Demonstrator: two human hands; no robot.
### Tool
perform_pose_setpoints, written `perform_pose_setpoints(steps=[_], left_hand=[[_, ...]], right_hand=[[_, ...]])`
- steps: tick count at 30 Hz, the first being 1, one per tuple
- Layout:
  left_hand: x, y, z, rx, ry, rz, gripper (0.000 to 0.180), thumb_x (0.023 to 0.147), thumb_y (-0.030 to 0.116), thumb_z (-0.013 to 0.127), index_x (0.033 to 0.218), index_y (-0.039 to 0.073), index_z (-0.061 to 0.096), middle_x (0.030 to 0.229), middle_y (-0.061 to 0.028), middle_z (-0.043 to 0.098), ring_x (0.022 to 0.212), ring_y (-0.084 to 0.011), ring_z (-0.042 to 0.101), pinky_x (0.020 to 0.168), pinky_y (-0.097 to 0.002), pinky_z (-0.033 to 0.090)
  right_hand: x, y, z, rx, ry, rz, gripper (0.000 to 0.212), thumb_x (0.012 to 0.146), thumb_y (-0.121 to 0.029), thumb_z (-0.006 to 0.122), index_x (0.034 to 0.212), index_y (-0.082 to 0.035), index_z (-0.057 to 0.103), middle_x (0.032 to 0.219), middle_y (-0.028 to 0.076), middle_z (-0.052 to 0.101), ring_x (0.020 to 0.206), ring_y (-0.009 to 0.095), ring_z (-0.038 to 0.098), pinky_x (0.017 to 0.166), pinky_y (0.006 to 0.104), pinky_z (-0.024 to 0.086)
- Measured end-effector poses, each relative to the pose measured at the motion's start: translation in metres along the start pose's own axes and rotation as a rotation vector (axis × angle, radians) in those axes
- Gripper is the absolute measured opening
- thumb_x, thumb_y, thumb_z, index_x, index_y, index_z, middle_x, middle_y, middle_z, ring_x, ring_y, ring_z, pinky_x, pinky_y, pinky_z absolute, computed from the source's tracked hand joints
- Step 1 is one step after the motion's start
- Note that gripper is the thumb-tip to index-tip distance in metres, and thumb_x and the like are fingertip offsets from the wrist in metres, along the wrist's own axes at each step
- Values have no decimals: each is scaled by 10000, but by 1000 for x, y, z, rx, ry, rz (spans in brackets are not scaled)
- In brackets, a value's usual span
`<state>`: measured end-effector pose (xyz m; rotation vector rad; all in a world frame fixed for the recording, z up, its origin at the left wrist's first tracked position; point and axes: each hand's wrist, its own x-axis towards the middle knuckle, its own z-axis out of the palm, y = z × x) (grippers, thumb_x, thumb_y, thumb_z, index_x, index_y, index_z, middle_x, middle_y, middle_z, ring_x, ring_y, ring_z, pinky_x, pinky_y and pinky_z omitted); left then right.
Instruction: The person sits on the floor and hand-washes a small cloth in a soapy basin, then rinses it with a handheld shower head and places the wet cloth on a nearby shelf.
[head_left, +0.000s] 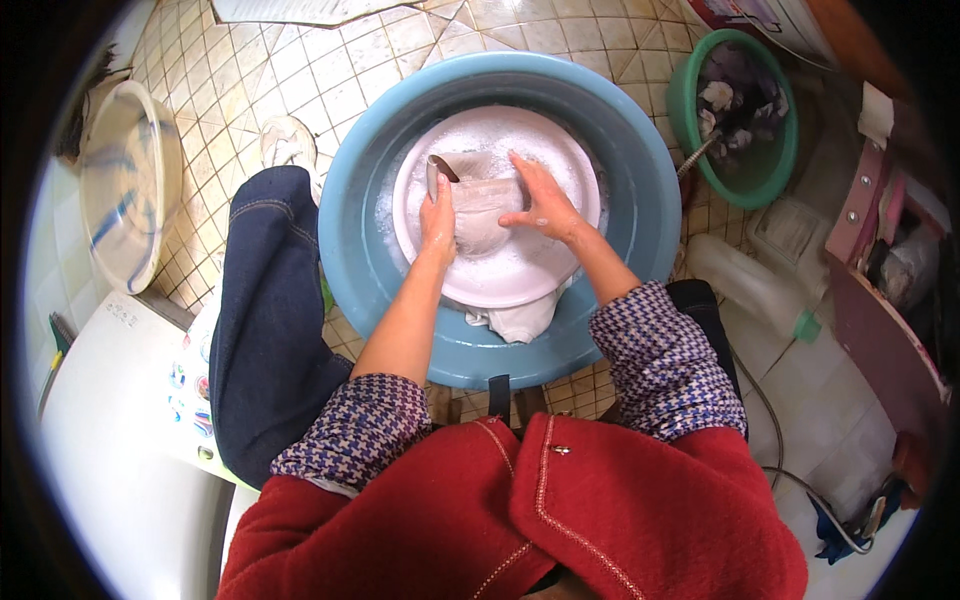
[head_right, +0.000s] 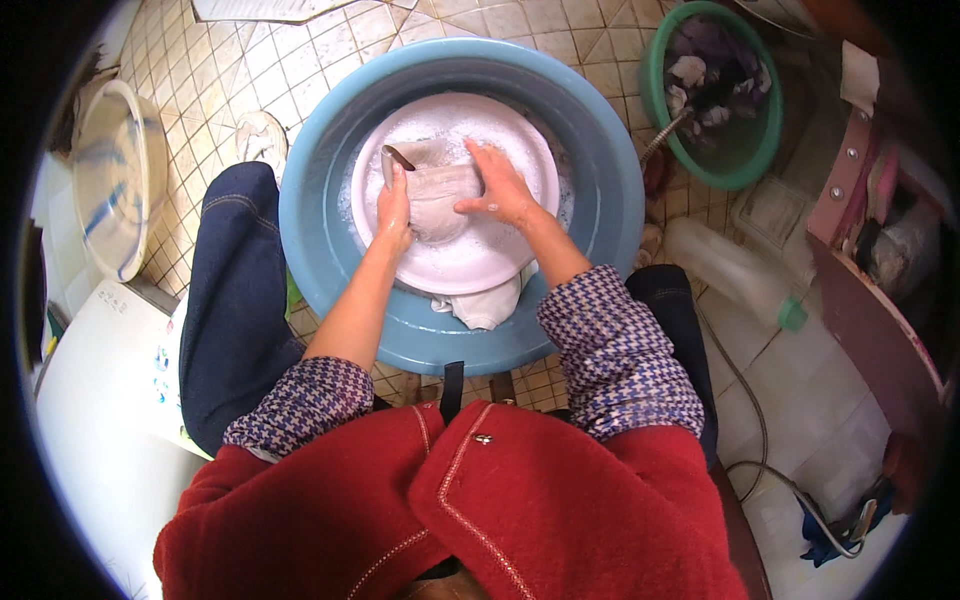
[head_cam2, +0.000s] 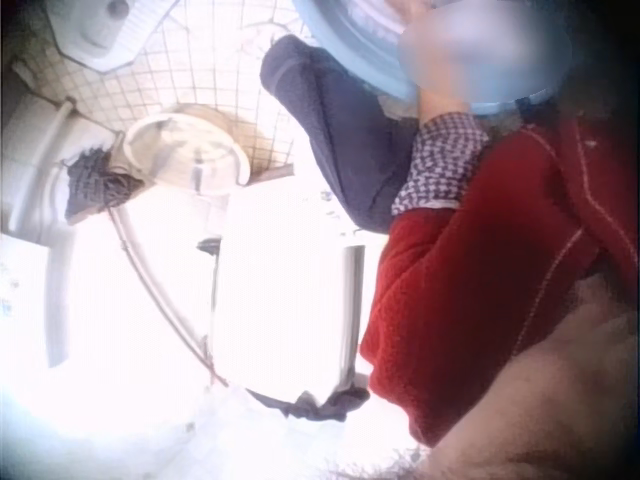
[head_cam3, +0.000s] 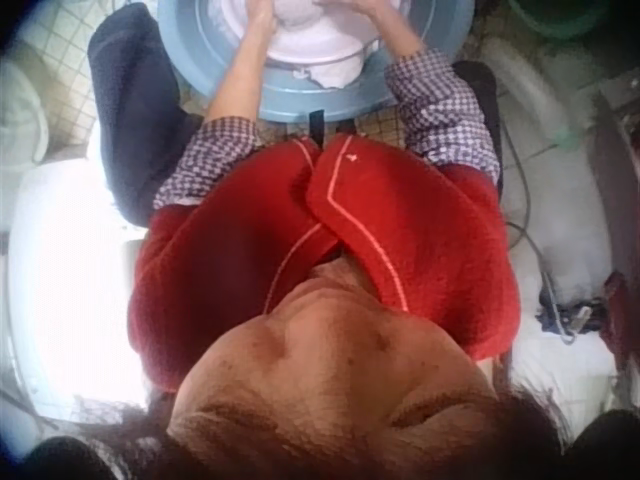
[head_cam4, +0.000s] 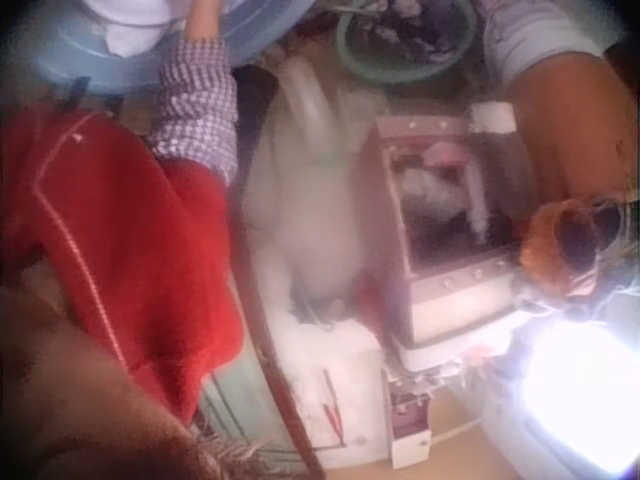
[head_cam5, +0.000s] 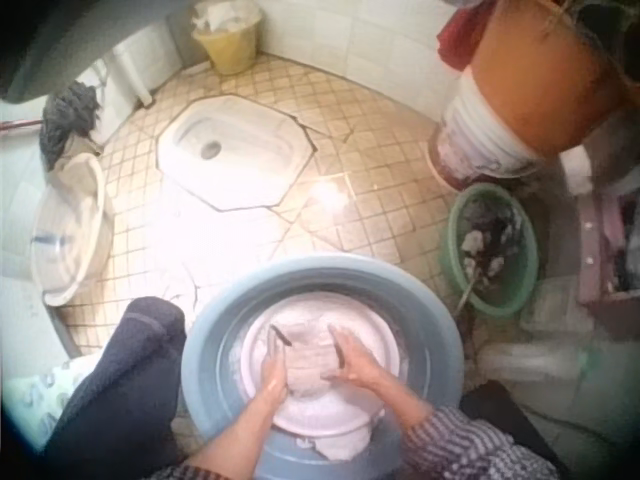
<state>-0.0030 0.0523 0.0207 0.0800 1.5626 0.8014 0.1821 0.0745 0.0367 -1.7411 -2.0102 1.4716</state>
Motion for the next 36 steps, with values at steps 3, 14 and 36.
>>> perform_pose_setpoints(steps=[3,14,36], left_hand=[[4,4,-8,489,158,91,744,828,575,466,1169,-85,493,1126,-245,541,1063,-321,515,906,-367,382],[15,-9,-13,348,-175,-77,921,789,723,320,1057,-125,556,1016,-245,576,982,-292,545,839,-360,405],[16,-11,-23,460,138,-161,522,812,383,609,1154,-3,535,1173,-176,540,1071,-299,523,884,-368,426]], right_hand=[[0,11,10,165,-50,248,766,631,-277,762,1285,-79,415,1234,212,474,1185,325,418,973,342,350],[-12,-59,6,53,94,-382,153,741,-81,555,892,-86,577,994,104,587,861,281,597,677,417,460],[-1,10,48,315,296,210,668,663,-335,736,1203,-27,492,1128,213,542,1073,329,500,929,377,376]])
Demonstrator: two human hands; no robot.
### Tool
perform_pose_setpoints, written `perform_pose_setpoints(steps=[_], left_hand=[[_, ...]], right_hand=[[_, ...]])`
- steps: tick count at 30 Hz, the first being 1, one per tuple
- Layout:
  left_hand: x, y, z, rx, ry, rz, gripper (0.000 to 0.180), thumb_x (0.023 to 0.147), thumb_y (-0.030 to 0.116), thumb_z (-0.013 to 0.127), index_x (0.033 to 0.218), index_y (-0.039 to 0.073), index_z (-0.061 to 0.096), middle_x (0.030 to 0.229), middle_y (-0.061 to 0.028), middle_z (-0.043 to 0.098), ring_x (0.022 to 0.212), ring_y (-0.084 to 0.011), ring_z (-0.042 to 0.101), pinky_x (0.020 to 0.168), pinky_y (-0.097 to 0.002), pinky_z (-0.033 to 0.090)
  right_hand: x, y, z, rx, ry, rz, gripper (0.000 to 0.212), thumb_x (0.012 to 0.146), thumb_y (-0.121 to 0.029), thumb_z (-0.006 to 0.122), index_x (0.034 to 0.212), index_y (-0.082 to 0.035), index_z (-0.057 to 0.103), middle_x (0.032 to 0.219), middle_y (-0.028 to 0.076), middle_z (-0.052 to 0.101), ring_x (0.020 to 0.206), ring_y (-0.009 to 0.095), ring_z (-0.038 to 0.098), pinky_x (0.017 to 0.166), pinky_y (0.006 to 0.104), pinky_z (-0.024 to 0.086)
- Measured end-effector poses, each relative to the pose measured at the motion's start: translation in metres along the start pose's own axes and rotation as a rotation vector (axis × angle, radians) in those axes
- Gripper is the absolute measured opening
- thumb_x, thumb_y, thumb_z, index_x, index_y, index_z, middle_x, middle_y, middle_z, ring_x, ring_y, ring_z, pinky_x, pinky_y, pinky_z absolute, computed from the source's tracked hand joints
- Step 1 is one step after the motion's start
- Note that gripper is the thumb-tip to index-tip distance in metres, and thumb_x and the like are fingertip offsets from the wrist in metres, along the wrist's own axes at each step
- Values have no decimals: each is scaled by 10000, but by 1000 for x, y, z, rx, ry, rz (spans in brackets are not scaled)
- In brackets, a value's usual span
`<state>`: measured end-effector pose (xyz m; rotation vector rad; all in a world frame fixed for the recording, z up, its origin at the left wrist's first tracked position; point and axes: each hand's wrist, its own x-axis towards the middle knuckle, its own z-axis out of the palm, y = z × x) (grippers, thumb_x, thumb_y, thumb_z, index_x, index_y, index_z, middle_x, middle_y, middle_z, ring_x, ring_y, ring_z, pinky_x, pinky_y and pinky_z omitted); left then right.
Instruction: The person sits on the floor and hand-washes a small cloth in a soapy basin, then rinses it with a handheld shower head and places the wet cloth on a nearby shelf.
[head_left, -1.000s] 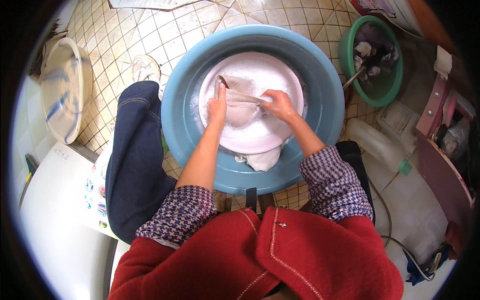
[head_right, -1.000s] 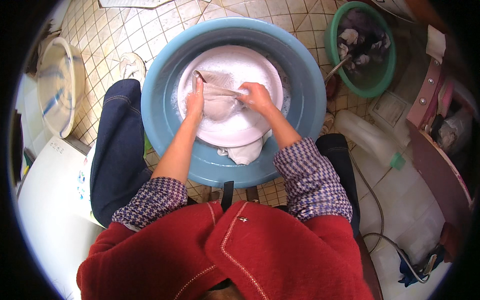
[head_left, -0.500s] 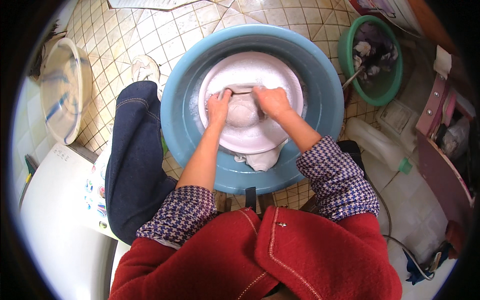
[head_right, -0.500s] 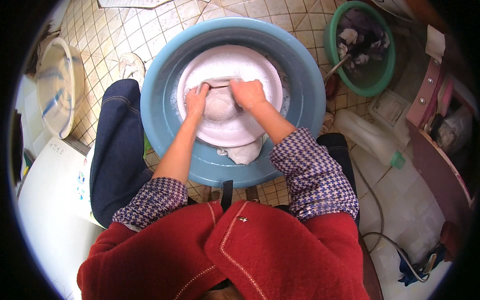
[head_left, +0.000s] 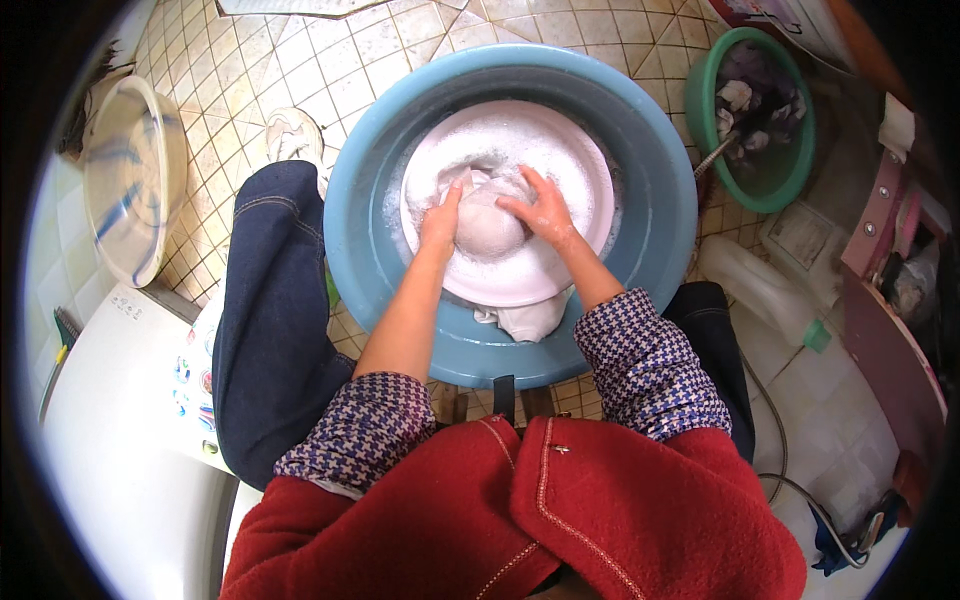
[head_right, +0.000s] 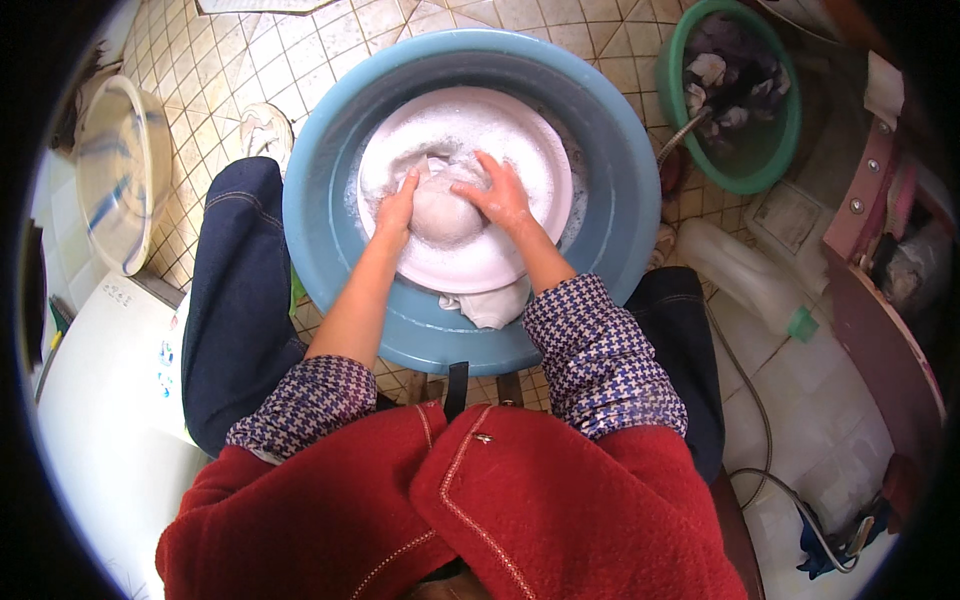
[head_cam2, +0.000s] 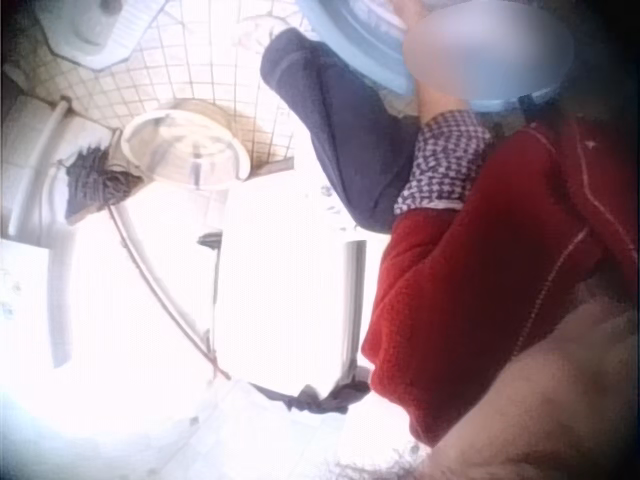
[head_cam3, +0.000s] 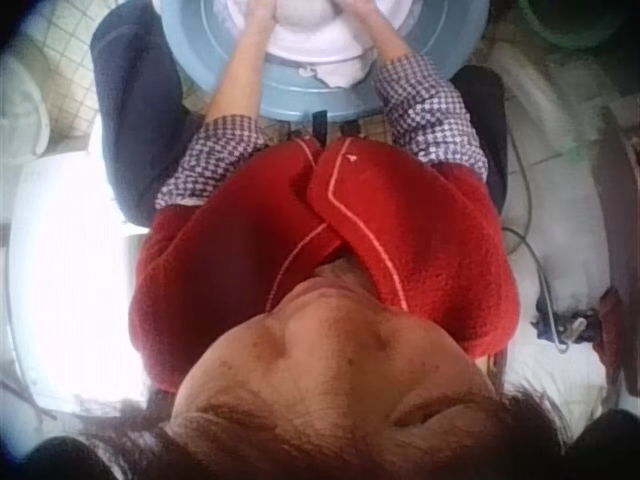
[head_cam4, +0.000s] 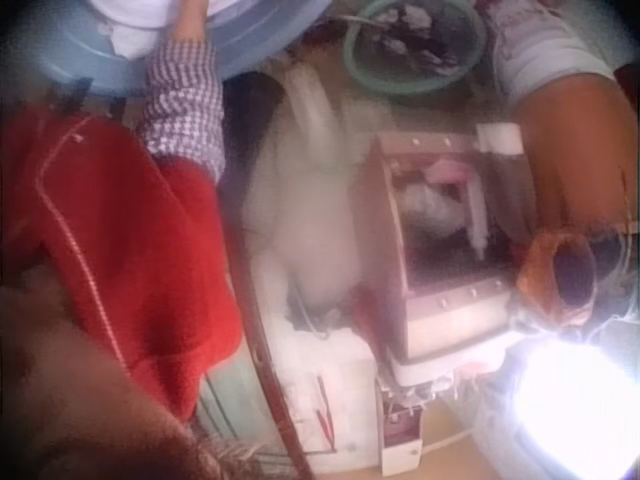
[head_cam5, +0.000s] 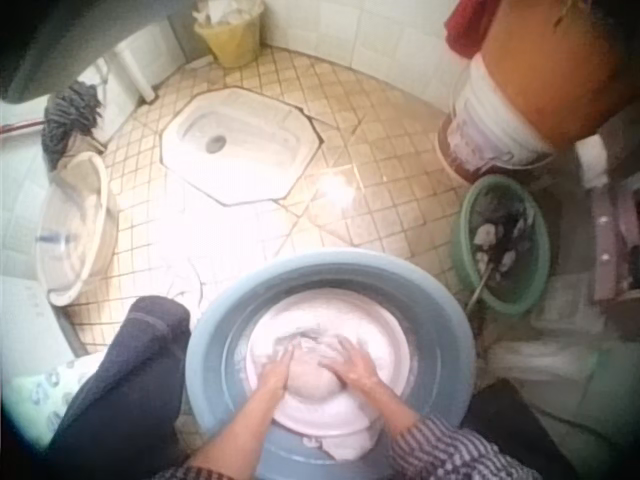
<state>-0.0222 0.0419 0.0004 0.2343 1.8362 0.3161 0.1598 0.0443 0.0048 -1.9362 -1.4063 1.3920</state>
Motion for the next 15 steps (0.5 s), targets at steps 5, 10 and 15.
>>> perform_pose_setpoints(steps=[5,10,15], left_hand=[[-2,-5,2,885,52,724,388,802,86,491,1185,107,542,1131,-191,557,1041,-331,535,886,-364,412],[-7,0,-1,1127,-207,515,373,777,60,498,1142,115,555,1073,-199,574,981,-369,549,858,-416,427],[-5,17,-9,703,-427,366,430,731,116,641,1130,3,527,1028,-192,595,926,-325,579,824,-392,447]], right_hand=[[12,15,1,-21,11,118,503,675,-249,708,1071,21,555,991,247,589,965,352,557,846,395,428],[12,7,-8,168,-11,223,365,680,-171,698,934,67,591,907,235,620,865,354,597,781,378,458],[7,20,-29,9,110,222,304,718,-126,680,941,59,591,868,153,638,790,220,601,728,322,462]])
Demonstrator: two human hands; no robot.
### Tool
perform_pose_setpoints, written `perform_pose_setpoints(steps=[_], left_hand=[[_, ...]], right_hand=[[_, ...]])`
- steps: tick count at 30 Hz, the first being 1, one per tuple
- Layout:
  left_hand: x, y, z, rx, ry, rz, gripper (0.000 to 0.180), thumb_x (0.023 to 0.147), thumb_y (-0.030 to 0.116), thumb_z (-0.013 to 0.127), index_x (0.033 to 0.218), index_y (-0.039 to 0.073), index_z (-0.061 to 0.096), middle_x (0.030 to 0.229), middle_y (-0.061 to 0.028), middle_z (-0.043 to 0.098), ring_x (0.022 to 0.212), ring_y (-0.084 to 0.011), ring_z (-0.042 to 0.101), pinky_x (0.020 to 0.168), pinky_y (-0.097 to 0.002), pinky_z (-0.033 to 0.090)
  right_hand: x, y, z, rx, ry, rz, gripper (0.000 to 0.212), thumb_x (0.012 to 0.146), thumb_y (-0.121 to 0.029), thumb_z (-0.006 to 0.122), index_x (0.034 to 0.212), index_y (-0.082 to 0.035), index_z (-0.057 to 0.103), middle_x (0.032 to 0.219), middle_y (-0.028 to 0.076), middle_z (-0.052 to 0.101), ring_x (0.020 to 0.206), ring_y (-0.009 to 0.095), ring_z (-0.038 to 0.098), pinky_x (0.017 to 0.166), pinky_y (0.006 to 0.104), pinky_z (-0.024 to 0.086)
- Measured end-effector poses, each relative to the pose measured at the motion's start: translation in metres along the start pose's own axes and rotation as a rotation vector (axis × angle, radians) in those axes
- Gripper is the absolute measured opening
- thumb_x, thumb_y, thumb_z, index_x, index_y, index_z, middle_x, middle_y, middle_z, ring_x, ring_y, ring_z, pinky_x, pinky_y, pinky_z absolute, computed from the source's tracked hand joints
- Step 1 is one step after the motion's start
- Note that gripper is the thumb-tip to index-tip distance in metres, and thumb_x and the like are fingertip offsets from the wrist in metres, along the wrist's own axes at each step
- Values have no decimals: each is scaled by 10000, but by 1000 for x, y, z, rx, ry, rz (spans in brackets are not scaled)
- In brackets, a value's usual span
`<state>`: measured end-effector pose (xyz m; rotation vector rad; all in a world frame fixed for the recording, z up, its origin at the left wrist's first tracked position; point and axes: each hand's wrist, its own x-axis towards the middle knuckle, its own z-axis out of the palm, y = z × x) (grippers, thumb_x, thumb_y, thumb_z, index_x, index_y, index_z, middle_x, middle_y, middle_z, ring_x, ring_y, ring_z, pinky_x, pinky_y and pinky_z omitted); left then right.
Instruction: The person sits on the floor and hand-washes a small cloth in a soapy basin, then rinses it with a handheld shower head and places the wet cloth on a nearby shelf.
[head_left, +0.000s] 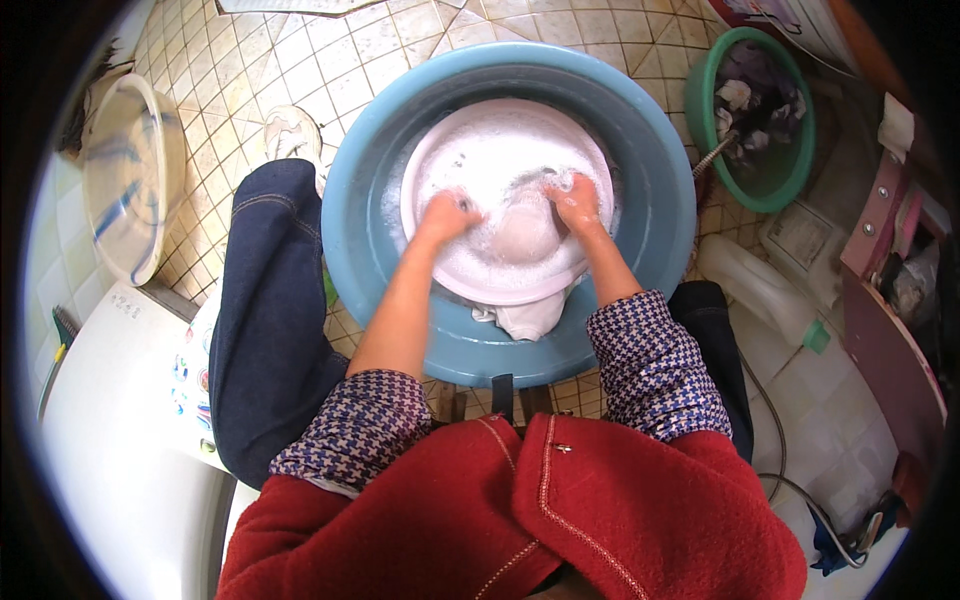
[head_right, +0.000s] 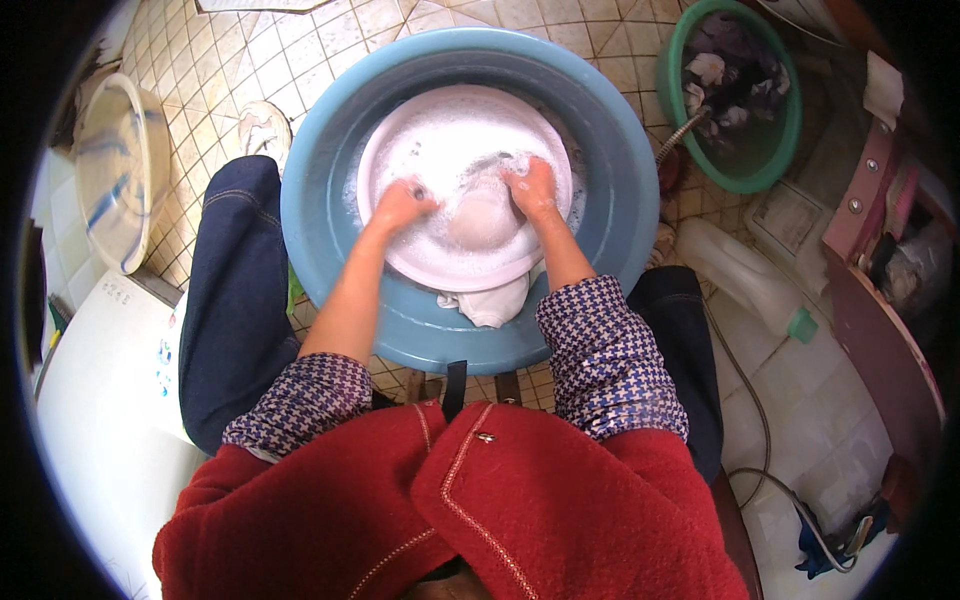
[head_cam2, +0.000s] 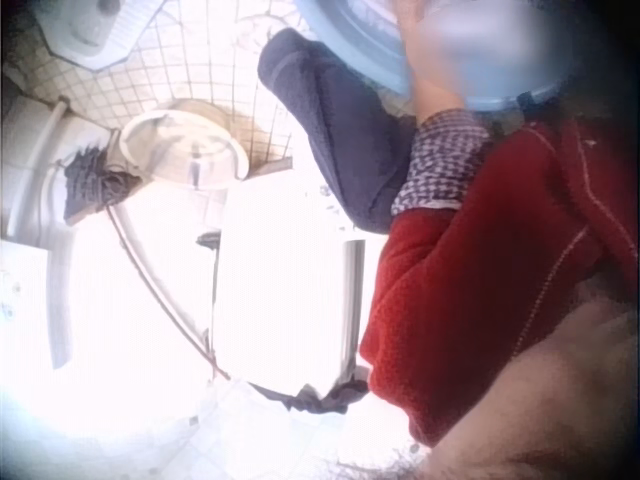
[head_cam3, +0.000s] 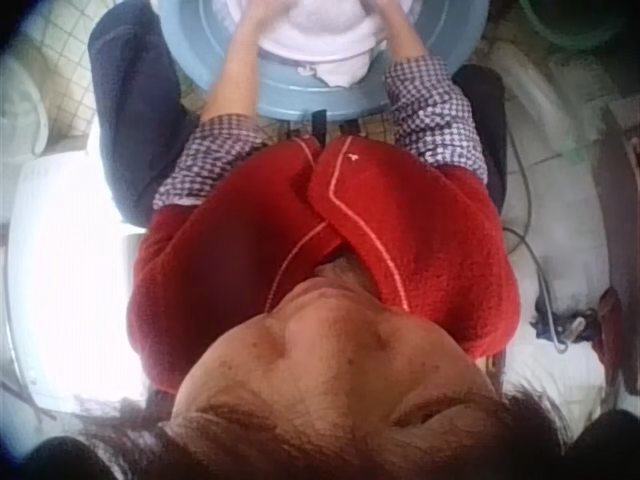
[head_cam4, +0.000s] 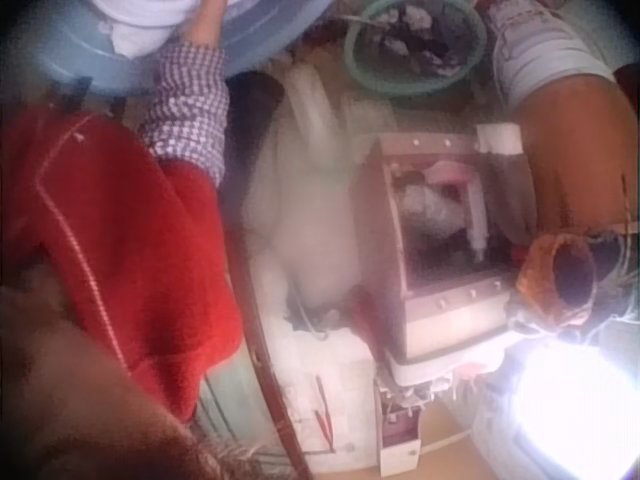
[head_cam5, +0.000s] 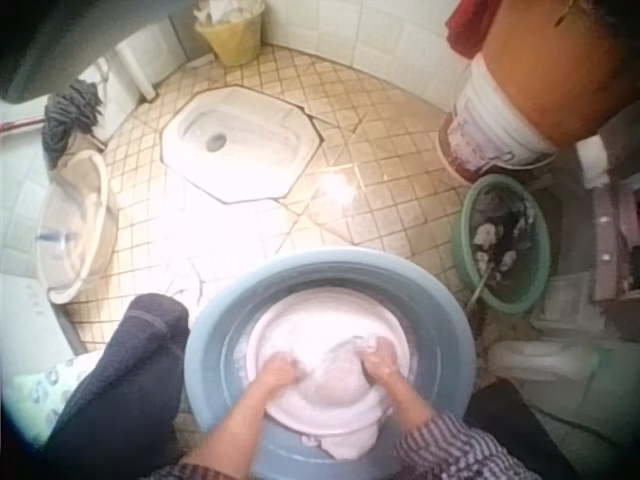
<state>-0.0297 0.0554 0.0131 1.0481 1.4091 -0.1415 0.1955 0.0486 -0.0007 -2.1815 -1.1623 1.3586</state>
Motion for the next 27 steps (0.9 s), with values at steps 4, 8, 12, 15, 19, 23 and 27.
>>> perform_pose_setpoints(steps=[4,8,12,15,19,23,27], left_hand=[[4,-2,7,-1088,180,-130,412,757,124,627,1097,-76,509,1032,-169,575,935,-290,571,800,-401,475],[22,-27,33,-1154,395,-372,397,781,132,578,1112,-73,500,1014,-180,574,905,-292,581,737,-409,495],[41,-63,32,-881,484,-157,348,798,172,576,1067,-46,535,978,-125,584,830,-240,582,679,-371,489],[44,-57,21,-750,68,162,277,834,178,532,1009,-33,577,954,-109,587,788,-184,557,649,-335,465],[15,3,56,-1128,381,-48,294,879,315,513,902,37,604,852,-41,575,750,-148,515,687,-302,431],[-4,22,41,-1017,392,-14,348,870,393,537,871,53,611,800,-15,574,727,-105,501,652,-255,415],[-8,6,27,-1208,79,-73,379,840,424,562,895,49,585,762,-52,579,652,-132,514,552,-304,432]], right_hand=[[12,18,24,-367,39,-87,324,706,-176,628,949,26,556,871,208,614,834,363,584,765,425,447],[-6,-4,61,-169,83,-58,324,749,-230,618,947,12,533,905,244,589,903,384,567,796,429,442],[-85,-68,61,72,-188,-119,361,768,-309,631,974,-24,556,944,234,591,915,382,567,784,429,447],[-107,-117,51,-275,-109,-540,282,786,-335,596,932,-94,589,924,199,600,854,356,587,741,453,451],[-63,-130,33,-306,-8,-65,271,779,-355,565,869,-101,594,848,197,604,777,364,589,665,471,451],[-79,-104,52,-175,100,-283,275,813,-336,514,788,-67,567,688,214,580,675,383,581,592,482,446],[-94,-84,88,-250,28,-299,308,858,-352,457,786,-73,566,719,196,598,685,378,583,614,475,455]])
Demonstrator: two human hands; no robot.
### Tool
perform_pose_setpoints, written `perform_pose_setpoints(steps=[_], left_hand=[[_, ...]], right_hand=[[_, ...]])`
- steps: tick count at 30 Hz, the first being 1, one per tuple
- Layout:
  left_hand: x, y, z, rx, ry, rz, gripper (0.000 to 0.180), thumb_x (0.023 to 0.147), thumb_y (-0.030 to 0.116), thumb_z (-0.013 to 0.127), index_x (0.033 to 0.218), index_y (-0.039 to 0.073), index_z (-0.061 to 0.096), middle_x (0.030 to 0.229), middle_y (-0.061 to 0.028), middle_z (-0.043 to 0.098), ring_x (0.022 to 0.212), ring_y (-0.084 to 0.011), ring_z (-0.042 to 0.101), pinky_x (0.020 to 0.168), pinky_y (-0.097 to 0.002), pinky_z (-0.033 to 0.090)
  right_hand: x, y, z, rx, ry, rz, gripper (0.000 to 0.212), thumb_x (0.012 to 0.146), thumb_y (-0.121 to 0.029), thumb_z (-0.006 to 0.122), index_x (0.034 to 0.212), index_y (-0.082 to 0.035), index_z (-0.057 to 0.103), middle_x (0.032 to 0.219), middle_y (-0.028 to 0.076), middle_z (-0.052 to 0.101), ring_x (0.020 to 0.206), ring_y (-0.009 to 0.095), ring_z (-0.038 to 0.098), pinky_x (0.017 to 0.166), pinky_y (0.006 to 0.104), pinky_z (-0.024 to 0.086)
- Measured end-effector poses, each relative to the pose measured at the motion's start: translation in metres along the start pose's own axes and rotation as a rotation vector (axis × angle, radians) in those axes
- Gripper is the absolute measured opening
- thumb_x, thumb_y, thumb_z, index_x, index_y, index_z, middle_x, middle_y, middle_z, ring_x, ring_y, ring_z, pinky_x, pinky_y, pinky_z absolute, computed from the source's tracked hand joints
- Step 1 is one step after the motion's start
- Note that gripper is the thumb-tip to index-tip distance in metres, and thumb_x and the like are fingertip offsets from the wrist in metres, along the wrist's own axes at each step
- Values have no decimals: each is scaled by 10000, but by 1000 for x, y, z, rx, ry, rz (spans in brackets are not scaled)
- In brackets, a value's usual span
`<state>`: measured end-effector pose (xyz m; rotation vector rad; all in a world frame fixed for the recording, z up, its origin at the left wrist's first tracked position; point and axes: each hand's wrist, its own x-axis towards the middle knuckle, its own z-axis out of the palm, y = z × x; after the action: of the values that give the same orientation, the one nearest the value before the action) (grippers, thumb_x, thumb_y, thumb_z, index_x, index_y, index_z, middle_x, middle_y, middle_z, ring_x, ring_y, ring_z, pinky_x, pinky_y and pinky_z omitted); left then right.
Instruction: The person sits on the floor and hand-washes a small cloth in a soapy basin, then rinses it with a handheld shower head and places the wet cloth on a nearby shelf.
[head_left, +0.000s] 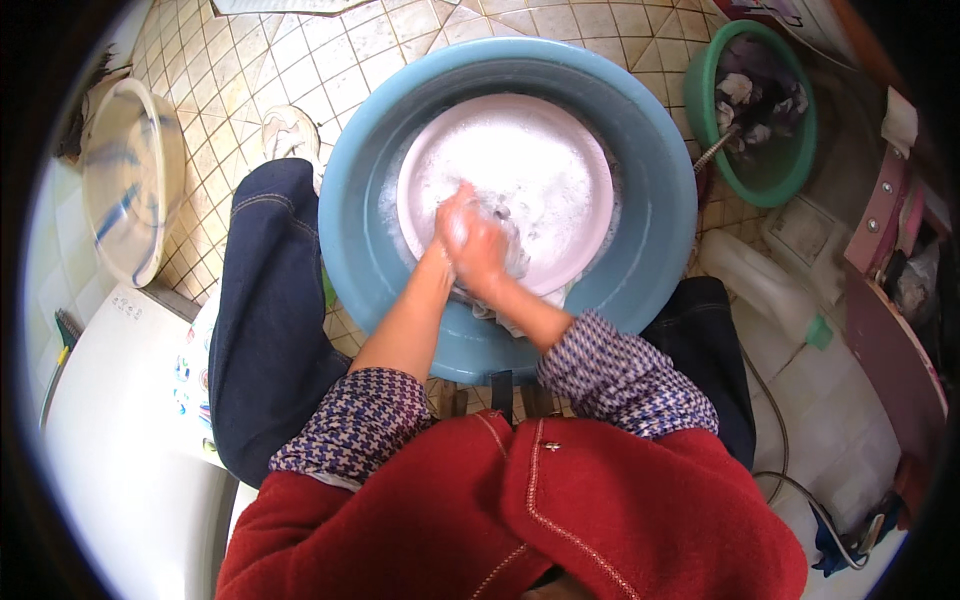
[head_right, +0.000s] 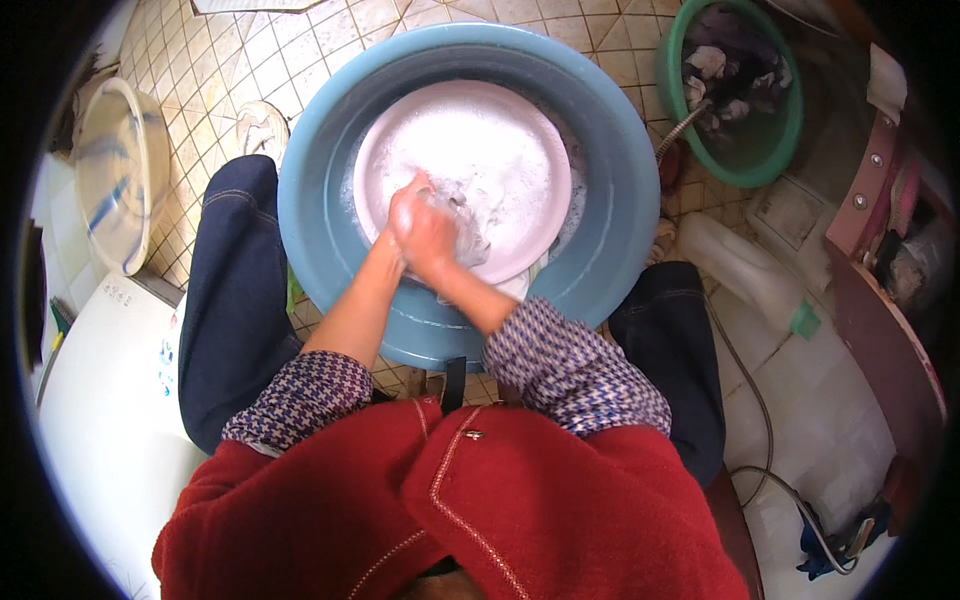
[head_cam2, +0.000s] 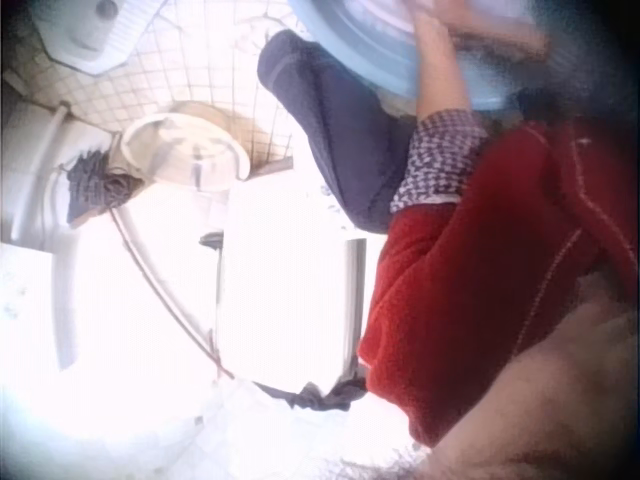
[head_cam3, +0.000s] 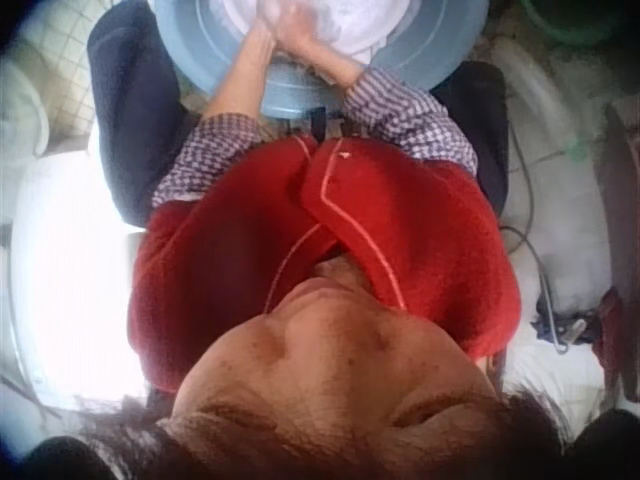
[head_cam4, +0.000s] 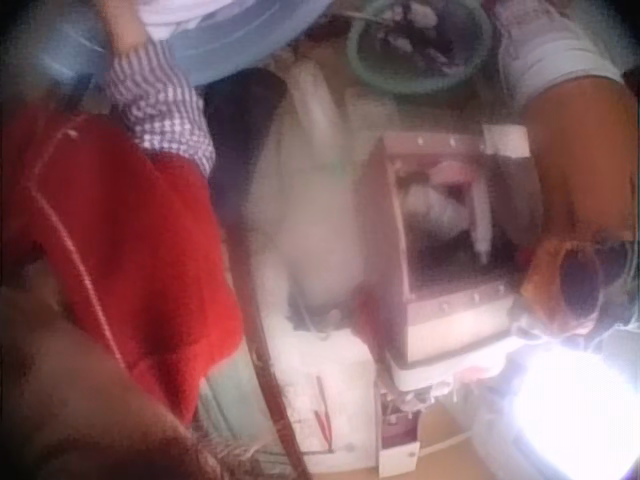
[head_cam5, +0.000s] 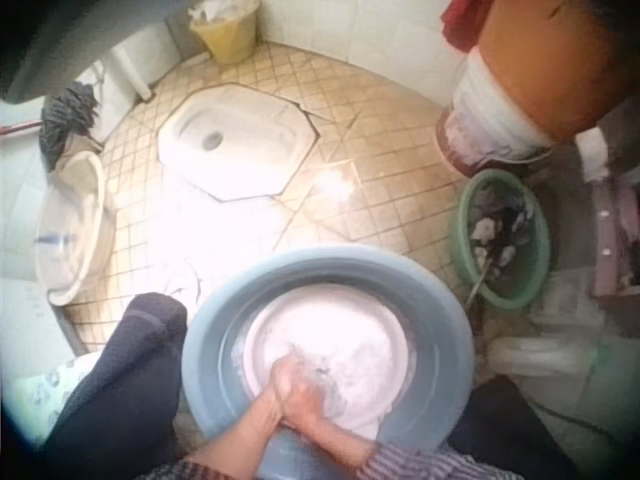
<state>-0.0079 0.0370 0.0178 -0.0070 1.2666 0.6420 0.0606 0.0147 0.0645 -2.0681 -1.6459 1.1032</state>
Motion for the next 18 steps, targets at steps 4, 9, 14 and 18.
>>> perform_pose_setpoints(steps=[4,9,14,18], left_hand=[[9,-12,6,189,125,-257,447,846,412,552,1026,3,565,920,-125,595,775,-211,576,654,-353,484],[17,-5,-2,179,368,136,541,847,435,526,1080,-53,540,975,-162,591,881,-259,585,704,-397,476],[17,-7,-17,346,342,105,434,864,376,512,1080,1,541,914,-105,577,781,-204,570,678,-312,476],[13,-9,-12,-122,34,86,282,867,244,522,1075,53,535,864,-53,560,746,-174,549,647,-291,481]], right_hand=[[65,56,2,-112,167,77,327,860,-375,441,782,-102,603,736,163,623,699,346,600,648,467,460],[87,113,-15,313,350,130,444,869,-414,455,998,-7,577,904,200,628,878,359,587,816,436,420],[27,55,-12,361,-26,46,355,801,-260,578,1036,5,554,951,205,588,905,324,567,807,388,425],[-17,-5,-20,366,-13,-93,261,740,-194,622,957,-58,575,857,183,583,815,360,565,743,403,431]])
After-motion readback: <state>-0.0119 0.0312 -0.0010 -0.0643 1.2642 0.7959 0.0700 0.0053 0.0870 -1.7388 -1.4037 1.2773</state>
